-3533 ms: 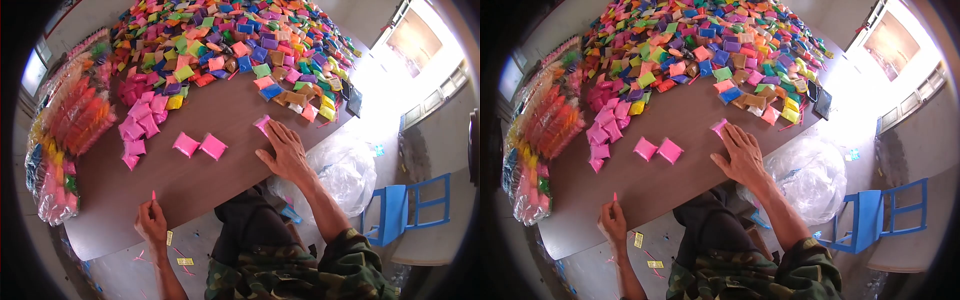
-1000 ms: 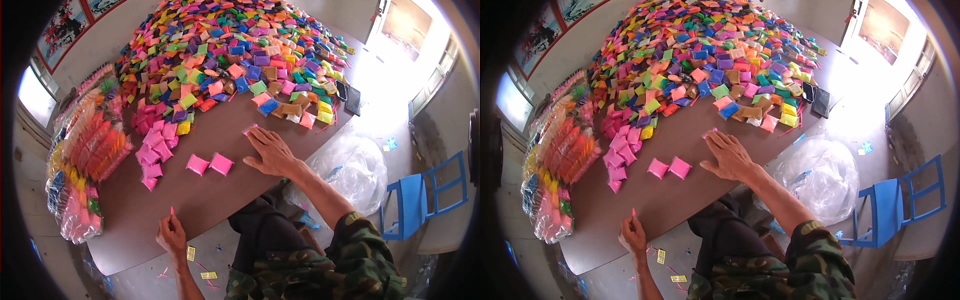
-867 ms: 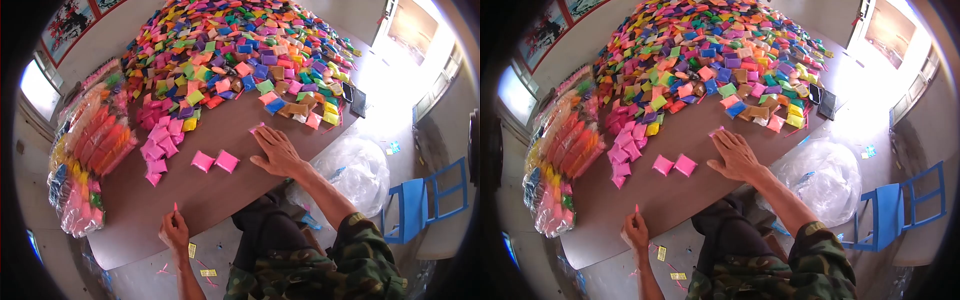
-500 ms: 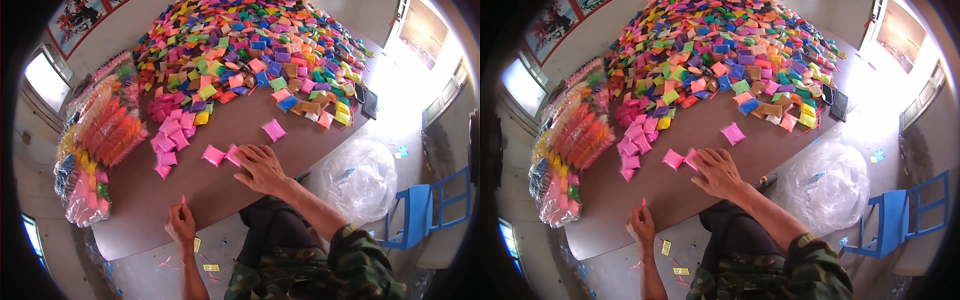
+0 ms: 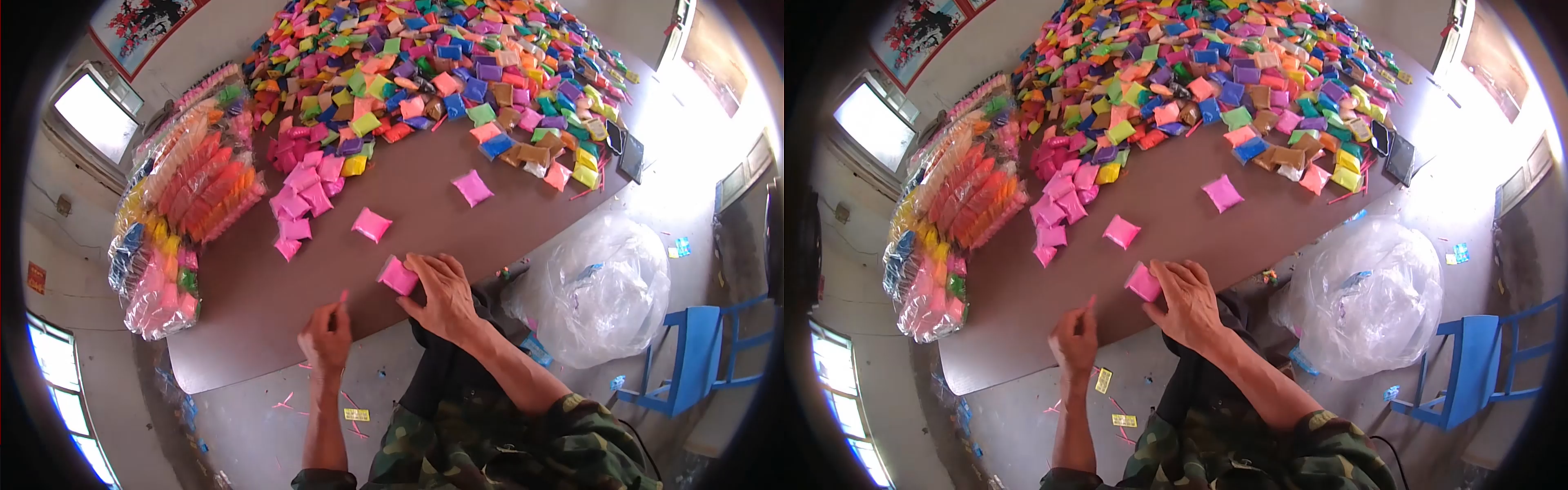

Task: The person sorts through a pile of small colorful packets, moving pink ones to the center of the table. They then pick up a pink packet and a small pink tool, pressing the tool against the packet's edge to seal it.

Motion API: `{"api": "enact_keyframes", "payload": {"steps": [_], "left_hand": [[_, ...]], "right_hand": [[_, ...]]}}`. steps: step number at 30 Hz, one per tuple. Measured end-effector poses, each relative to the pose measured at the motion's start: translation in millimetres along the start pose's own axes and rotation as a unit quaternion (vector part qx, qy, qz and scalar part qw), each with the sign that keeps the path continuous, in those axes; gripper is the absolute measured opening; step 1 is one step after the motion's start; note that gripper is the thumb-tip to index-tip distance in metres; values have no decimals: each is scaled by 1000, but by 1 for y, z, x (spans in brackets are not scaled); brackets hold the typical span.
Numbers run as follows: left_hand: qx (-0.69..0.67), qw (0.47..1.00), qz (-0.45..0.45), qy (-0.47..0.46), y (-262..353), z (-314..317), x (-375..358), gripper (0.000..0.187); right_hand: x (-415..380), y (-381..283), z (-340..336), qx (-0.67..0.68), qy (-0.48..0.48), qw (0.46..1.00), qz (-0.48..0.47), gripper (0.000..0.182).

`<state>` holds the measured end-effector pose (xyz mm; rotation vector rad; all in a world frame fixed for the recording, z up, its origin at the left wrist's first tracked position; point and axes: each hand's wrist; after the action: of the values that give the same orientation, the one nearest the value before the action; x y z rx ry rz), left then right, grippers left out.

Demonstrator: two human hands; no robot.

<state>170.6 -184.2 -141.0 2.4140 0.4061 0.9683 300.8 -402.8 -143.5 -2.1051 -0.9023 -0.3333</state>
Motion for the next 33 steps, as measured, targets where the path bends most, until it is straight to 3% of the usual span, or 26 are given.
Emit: {"api": "enact_keyframes", "payload": {"steps": [4, 7, 16, 19, 23, 25, 28, 33], "left_hand": [[-56, 996, 51, -54, 61, 29, -5, 8], [-32, 994, 56, -84, 72, 42, 1, 8], [80, 989, 41, -120, 40, 41, 26, 10], [70, 992, 8, -102, 39, 38, 31, 11], [24, 991, 42, -122, 65, 38, 19, 13], [43, 990, 68, -116, 68, 41, 18, 13], [100, 985, 32, -139, 49, 41, 32, 13], [29, 989, 27, -143, 60, 32, 31, 14]], "right_hand": [[-8, 9, 4, 12, 1, 1000, -27, 89], [-8, 14, 4, 17, -6, 999, -27, 88], [2, 5, -2, 23, -11, 1000, 0, 70], [3, 5, -1, 9, 0, 1000, -14, 64], [-1, 7, 2, 41, 19, 999, -1, 58], [0, 5, 2, 54, 9, 998, 12, 57], [-1, 6, 2, 19, 7, 1000, -6, 58], [-2, 4, 2, 3, 4, 1000, -5, 62]]}}
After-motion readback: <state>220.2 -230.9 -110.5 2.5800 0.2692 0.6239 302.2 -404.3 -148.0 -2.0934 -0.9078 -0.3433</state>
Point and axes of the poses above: each hand's wrist, its own x-axis towards the middle knuckle, its own z-axis out of the palm, y = z × x, and after that the axes turned 4 degrees about -x, right-handed
